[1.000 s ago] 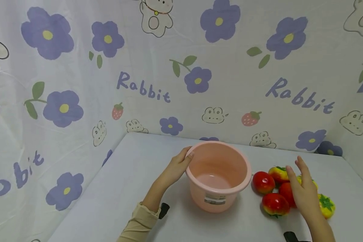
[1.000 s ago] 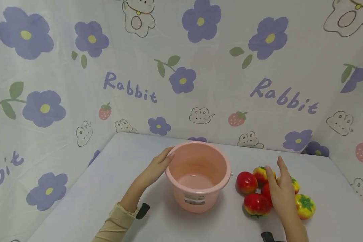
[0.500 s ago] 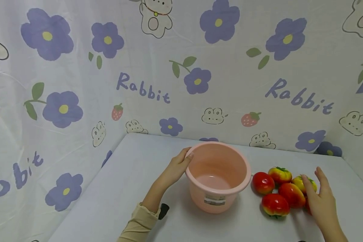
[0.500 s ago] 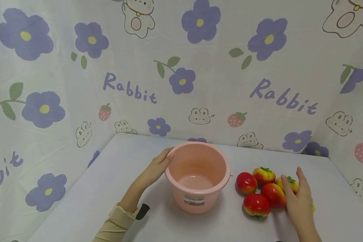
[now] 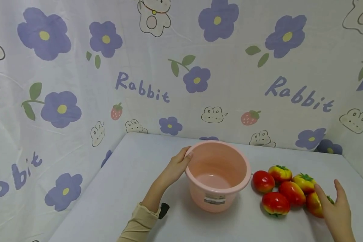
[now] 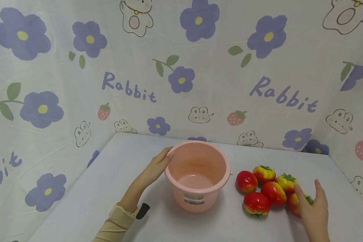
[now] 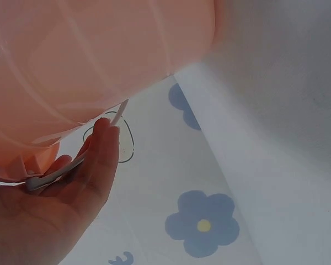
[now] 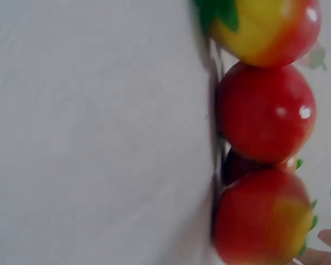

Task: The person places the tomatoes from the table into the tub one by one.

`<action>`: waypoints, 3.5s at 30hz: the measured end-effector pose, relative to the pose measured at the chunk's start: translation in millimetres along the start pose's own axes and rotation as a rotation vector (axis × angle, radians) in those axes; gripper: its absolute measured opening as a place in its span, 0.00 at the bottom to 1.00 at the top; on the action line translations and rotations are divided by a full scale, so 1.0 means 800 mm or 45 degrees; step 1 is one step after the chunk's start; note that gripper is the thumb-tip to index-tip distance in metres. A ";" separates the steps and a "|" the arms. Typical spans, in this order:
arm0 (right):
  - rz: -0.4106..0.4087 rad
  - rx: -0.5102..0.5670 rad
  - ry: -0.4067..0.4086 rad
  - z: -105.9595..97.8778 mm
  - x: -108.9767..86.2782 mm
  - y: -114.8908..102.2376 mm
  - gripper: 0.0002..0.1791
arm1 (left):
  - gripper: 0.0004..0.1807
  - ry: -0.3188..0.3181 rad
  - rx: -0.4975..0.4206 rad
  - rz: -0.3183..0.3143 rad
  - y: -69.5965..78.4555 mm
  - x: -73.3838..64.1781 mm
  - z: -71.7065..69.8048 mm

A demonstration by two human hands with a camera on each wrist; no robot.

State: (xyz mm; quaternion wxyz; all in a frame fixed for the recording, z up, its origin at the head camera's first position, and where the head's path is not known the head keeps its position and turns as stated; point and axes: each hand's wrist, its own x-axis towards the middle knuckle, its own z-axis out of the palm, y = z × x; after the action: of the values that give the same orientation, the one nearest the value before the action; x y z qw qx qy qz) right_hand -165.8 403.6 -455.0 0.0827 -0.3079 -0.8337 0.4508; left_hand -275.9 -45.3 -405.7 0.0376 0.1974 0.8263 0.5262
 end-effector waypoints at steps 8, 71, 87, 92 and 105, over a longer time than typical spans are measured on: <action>0.098 0.064 -0.026 0.002 0.008 0.020 0.52 | 0.26 0.004 -0.009 0.004 0.001 0.000 -0.001; -0.132 -0.003 0.027 -0.020 -0.005 -0.071 0.49 | 0.25 0.016 -0.004 -0.023 0.002 0.000 0.000; -0.337 0.017 -0.030 -0.014 -0.018 -0.123 0.48 | 0.25 0.010 -0.011 -0.039 0.002 -0.002 0.003; -0.375 0.047 -0.049 -0.009 -0.020 -0.140 0.47 | 0.24 0.010 -0.018 -0.022 0.004 0.000 0.001; -0.462 0.073 -0.090 0.008 -0.032 -0.191 0.46 | 0.23 0.010 -0.029 -0.015 0.001 0.000 0.000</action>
State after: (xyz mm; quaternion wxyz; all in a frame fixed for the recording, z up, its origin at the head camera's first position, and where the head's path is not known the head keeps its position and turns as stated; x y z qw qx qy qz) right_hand -215.4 322.7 -332.0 0.1421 -0.1340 -0.8648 0.4626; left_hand -275.7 -44.7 -404.9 0.0397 0.1900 0.8215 0.5361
